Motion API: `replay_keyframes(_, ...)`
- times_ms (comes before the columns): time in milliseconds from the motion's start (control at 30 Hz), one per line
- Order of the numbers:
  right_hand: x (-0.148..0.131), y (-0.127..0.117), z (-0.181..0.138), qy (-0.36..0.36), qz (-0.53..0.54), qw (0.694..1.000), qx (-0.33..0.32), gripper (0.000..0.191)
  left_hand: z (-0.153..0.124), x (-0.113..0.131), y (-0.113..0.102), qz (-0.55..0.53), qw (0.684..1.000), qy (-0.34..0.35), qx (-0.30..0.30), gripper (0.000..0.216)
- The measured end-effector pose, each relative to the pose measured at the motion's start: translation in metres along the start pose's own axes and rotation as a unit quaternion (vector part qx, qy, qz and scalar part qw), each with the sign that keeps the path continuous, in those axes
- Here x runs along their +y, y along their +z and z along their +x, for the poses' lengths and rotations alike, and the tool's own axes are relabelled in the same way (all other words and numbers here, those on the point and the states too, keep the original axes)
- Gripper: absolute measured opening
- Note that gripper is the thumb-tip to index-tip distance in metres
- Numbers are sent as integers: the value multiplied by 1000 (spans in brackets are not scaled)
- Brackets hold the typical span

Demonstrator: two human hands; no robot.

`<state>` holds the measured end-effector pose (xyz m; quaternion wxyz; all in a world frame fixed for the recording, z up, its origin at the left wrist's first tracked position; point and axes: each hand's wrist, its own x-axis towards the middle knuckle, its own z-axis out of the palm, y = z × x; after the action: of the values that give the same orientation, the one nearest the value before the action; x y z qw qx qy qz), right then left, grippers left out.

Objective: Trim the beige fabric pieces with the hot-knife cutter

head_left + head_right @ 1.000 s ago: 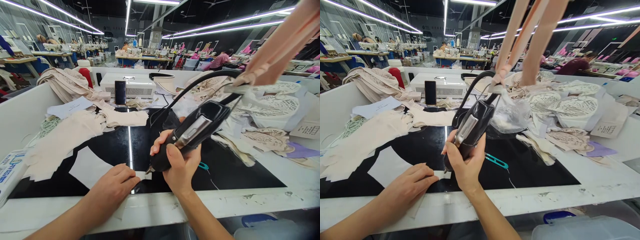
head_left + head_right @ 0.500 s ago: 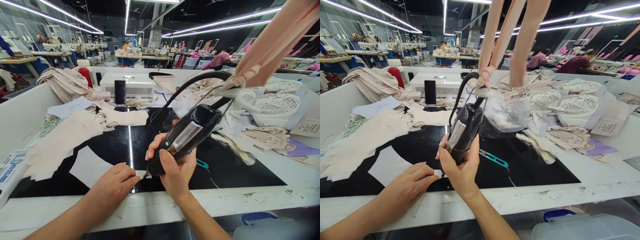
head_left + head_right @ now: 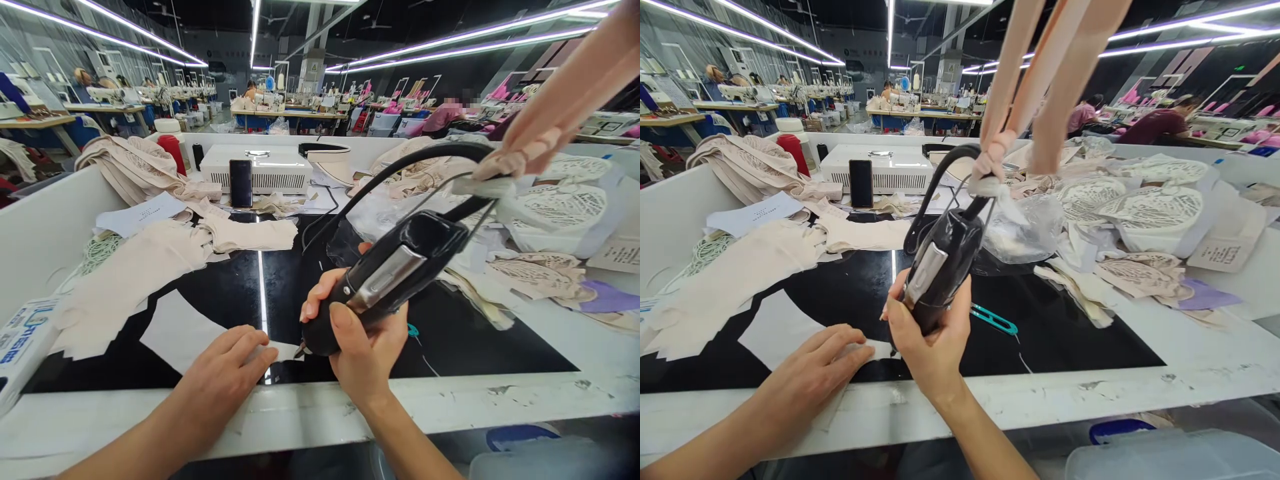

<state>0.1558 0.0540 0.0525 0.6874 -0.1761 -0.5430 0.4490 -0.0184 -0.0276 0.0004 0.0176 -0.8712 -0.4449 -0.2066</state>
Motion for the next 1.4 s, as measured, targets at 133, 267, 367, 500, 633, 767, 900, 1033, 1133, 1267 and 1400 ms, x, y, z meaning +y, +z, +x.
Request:
replay_keyframes(133,-6,2,-5,-8,-19,999,29,39,-6,4,5,27,999,-27,14,42)
replay_keyframes(267,-10,3,-9,-16,-26,999,38,32,-9,6,6,37,999,-34,15,44)
replay_keyframes(367,-11,2,-11,-23,-34,998,45,31,-8,6,4,29,999,-35,10,42)
replay_keyframes(500,-12,3,-14,-28,-42,997,53,34,-8,5,-1,31,999,-32,-4,38)
replay_keyframes(633,-15,6,-15,-27,-51,996,67,37,-7,6,-1,51,998,-25,-12,35)
replay_keyframes(767,-17,7,-18,-29,-75,995,66,35,-3,14,1,94,995,-24,-25,21)
replay_keyframes(900,-17,5,-21,-23,-75,995,61,34,-2,23,5,132,990,-28,-41,35)
replay_keyframes(1033,-17,5,-20,-14,-60,997,56,33,-7,29,12,170,985,-19,-7,45)
replay_keyframes(1133,-16,7,-14,-14,-49,997,55,34,-12,30,18,178,984,-25,2,44)
replay_keyframes(1267,-10,14,-6,-5,-20,998,56,39,-14,30,22,183,983,-31,-2,45)
replay_keyframes(1400,0,20,-3,2,4,999,43,39,-14,30,23,175,984,-38,-13,46)
